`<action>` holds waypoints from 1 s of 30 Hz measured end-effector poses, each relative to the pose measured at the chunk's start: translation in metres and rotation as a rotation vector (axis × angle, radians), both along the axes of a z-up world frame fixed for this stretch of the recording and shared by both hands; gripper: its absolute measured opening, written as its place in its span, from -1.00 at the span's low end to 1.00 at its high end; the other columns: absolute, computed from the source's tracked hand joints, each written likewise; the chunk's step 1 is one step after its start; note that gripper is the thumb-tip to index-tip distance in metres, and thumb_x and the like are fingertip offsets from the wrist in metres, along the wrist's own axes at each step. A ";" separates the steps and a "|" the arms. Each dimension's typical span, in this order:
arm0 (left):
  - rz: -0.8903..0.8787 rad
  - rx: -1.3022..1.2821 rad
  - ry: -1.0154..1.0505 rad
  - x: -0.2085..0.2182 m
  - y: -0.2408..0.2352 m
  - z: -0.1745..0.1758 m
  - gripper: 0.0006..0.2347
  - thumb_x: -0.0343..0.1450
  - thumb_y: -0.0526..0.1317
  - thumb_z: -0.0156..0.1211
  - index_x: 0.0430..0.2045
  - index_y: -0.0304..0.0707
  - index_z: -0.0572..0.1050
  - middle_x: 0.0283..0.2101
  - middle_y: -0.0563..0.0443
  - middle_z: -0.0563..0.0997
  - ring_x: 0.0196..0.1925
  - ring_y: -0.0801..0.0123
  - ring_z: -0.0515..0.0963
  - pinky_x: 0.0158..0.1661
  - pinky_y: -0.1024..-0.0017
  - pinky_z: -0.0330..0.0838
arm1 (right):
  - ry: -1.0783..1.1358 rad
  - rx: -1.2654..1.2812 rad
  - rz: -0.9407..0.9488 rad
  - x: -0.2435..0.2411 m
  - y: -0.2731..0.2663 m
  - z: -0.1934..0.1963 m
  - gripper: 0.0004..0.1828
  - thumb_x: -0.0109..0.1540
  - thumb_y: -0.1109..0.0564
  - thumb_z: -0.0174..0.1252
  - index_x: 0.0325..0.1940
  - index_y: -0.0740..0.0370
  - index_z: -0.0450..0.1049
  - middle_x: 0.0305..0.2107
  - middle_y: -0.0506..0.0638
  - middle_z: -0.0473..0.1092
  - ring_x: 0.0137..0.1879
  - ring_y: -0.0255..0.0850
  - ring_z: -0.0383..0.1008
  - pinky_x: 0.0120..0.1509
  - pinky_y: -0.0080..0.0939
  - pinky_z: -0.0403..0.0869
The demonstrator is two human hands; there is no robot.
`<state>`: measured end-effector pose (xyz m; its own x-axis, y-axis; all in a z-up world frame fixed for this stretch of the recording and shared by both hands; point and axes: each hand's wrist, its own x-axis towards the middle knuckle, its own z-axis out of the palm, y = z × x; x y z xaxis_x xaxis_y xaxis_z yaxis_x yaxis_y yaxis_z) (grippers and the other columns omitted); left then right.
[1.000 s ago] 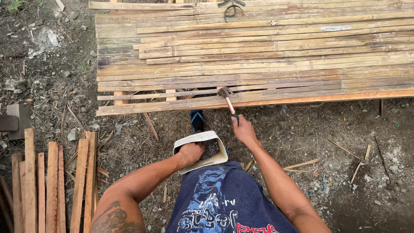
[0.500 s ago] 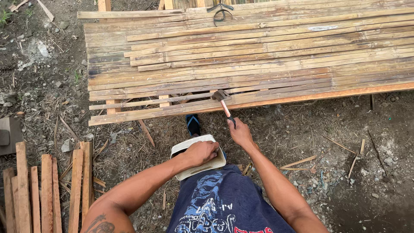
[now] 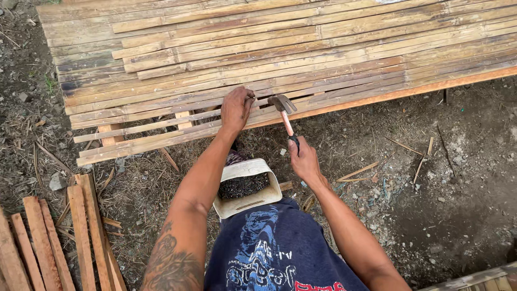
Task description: The person hammers nails into a wooden pallet using a hammer. They repeatedly pick nails from a container held in the left hand and drive them into the slats of the pallet with the right hand.
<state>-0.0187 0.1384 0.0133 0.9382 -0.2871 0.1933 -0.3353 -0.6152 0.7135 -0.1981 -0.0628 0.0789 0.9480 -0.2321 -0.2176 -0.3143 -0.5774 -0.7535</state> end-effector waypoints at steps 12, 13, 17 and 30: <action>-0.014 0.117 0.037 -0.003 -0.001 -0.024 -0.85 0.35 -0.18 0.38 -0.28 -0.14 0.59 0.31 0.01 0.44 0.49 0.05 0.19 0.42 -0.02 -0.07 | -0.155 -0.192 0.153 0.024 0.025 0.018 -0.75 0.43 0.02 -0.03 -0.11 0.29 0.29 -0.54 0.32 0.41 -0.42 0.31 0.45 -0.39 0.18 0.32; -0.028 0.137 0.071 -0.003 0.000 -0.023 -0.83 0.35 -0.18 0.38 -0.25 -0.11 0.60 0.33 0.02 0.43 0.50 0.08 0.19 0.43 0.01 -0.06 | -0.019 -0.187 0.149 0.026 0.023 0.015 -0.73 0.44 0.00 -0.04 -0.13 0.29 0.29 -0.57 0.31 0.41 -0.46 0.28 0.45 -0.40 0.18 0.33; -0.074 0.176 0.105 0.007 0.023 -0.022 -0.57 0.35 -0.17 0.33 0.13 -0.16 0.45 0.40 0.00 0.34 0.51 0.14 0.16 0.42 0.07 -0.04 | 0.147 -0.109 0.103 0.041 0.023 0.010 -0.70 0.45 -0.03 -0.06 -0.16 0.29 0.28 -0.64 0.29 0.39 -0.54 0.22 0.45 -0.43 0.18 0.33; 0.036 0.414 -0.048 -0.004 0.031 -0.044 -0.53 0.47 -0.06 0.20 0.29 -0.12 0.36 0.43 0.08 0.33 0.47 0.25 0.26 0.42 0.13 0.05 | -0.243 0.014 0.041 0.031 0.018 0.000 -0.66 0.41 -0.02 -0.13 0.03 0.33 0.29 -0.60 0.21 0.40 -0.52 0.12 0.50 -0.41 0.06 0.42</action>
<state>-0.0224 0.1698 -0.0307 0.9419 -0.3167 0.1120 -0.3349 -0.8589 0.3874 -0.1668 -0.0445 0.0793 0.9815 -0.1911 0.0147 -0.0997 -0.5745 -0.8124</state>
